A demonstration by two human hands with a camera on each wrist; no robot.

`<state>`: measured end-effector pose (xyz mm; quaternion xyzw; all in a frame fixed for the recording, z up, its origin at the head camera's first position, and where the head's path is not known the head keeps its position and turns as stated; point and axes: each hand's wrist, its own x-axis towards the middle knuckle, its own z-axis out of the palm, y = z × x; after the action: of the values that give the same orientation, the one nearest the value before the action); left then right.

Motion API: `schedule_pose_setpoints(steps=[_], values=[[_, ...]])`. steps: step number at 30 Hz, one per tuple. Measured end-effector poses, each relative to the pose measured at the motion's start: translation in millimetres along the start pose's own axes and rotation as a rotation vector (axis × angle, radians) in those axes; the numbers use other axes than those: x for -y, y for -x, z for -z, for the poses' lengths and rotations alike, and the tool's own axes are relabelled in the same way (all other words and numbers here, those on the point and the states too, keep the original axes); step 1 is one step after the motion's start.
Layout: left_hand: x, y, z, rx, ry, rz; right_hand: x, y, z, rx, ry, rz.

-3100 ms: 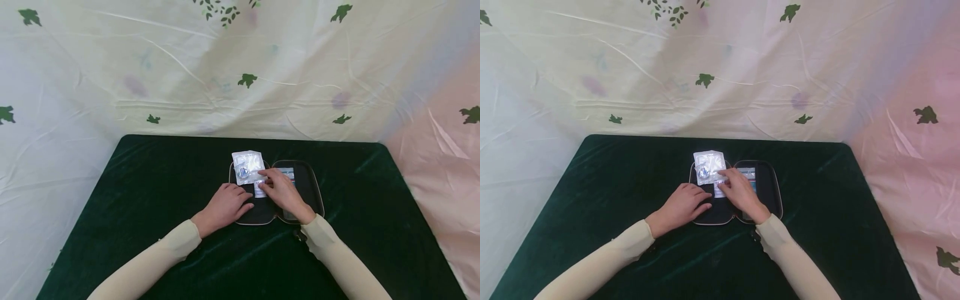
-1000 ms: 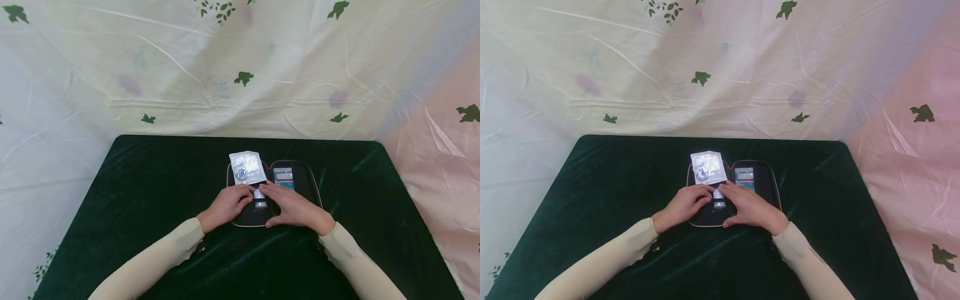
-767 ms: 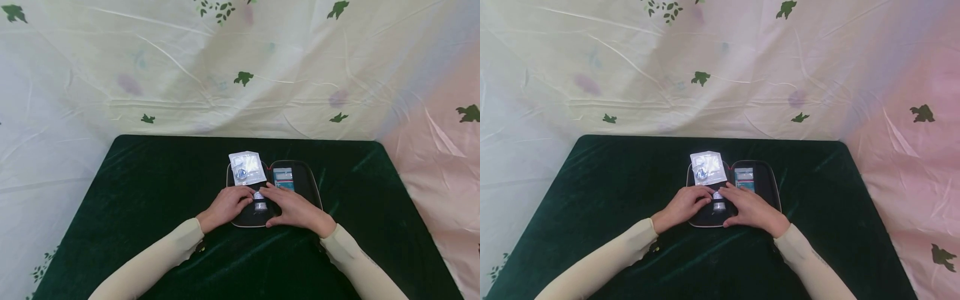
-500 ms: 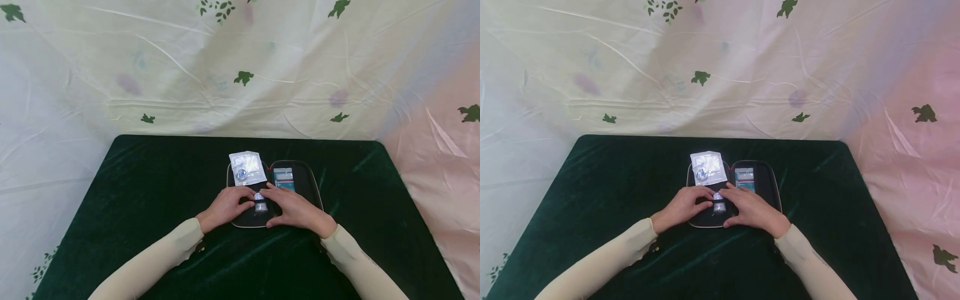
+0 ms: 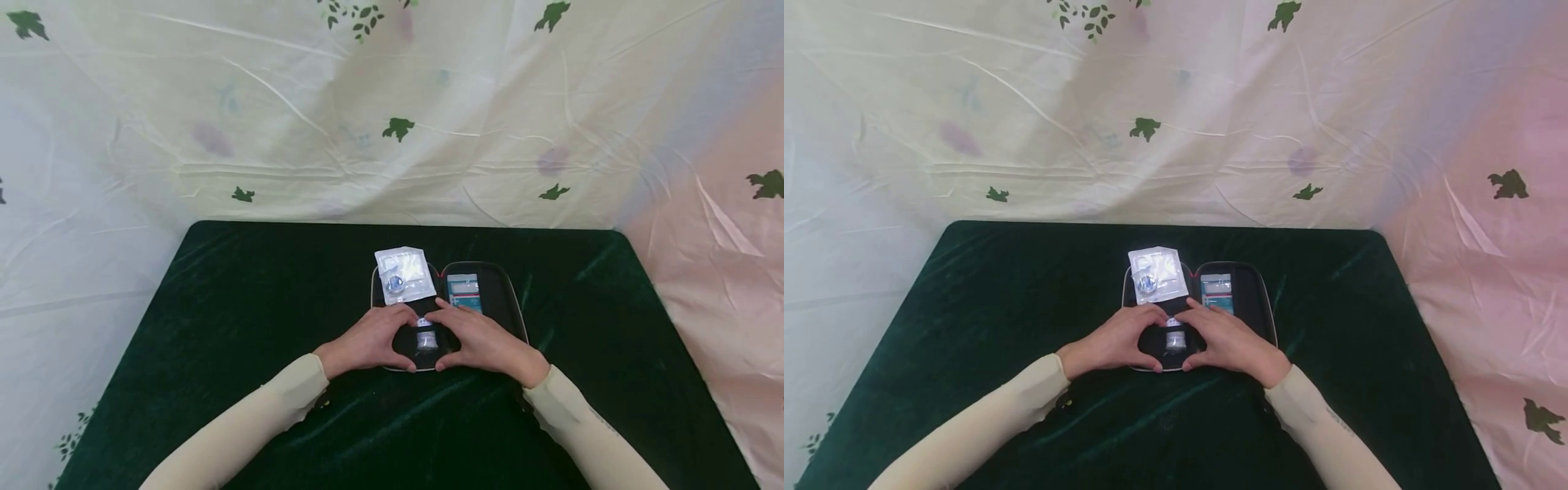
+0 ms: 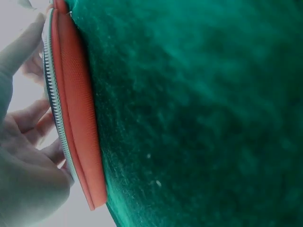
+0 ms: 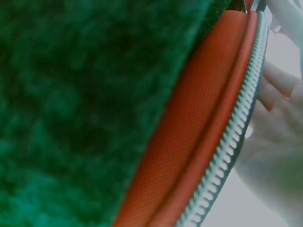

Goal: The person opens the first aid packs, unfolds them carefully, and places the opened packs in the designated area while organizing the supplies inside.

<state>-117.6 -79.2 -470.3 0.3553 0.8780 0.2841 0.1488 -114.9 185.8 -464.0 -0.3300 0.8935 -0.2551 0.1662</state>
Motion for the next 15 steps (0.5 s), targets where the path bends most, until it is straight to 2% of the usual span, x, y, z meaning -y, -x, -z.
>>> schedule_pose_setpoints(steps=[4, 15], values=[[-1.7, -0.4, 0.8, 0.013, -0.027, -0.003, -0.1, -0.5, 0.7, 0.001, -0.008, 0.0], [-2.8, -0.7, -0.6, 0.017, -0.017, 0.006, 0.9, -0.3, 1.8, 0.011, -0.032, 0.007]])
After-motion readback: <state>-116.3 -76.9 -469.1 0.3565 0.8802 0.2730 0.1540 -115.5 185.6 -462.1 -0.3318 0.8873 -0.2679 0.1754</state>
